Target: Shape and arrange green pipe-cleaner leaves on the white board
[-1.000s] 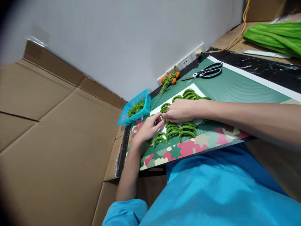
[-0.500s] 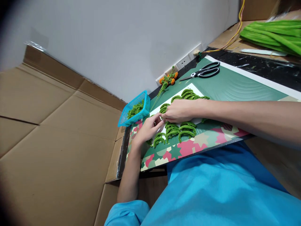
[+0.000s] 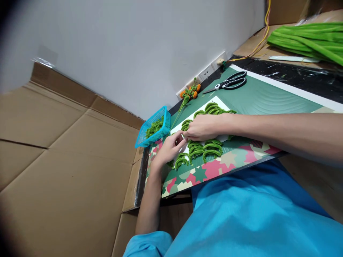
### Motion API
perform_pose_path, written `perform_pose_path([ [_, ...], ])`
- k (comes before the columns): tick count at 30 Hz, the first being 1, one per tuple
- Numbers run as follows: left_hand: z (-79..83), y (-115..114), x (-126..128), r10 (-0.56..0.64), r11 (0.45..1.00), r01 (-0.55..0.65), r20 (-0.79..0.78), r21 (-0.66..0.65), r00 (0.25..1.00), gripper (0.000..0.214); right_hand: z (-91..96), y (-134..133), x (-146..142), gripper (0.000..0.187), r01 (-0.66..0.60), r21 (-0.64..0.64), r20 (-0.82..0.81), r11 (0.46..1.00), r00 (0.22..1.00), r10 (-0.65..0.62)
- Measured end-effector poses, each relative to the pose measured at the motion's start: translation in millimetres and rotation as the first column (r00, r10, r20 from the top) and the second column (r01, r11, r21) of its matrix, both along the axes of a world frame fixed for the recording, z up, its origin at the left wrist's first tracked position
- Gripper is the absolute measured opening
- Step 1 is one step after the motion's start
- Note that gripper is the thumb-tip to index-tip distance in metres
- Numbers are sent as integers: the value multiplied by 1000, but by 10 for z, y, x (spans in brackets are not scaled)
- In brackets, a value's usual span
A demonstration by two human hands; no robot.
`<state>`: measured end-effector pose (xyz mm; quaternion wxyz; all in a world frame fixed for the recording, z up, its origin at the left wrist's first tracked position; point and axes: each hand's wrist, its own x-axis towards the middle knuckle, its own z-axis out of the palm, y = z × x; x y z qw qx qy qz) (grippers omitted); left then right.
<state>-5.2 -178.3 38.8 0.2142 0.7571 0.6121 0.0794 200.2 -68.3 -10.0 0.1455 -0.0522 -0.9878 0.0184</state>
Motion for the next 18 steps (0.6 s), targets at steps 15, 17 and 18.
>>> perform_pose_path([
  [15, -28, 12, -32, 1, 1000, -2, 40, 9, 999, 15, 68, -32, 0, 37, 21, 24, 49, 999, 999, -22],
  [17, -23, 13, -26, 7, 1000, -7, 40, 6, 999, 16, 68, -32, -2, 36, 20, 19, 42, 1000, 999, -21],
  [18, -20, 14, -23, 9, 1000, -9, 40, 5, 999, 16, 65, -31, -3, 36, 21, 16, 41, 1000, 999, -22],
])
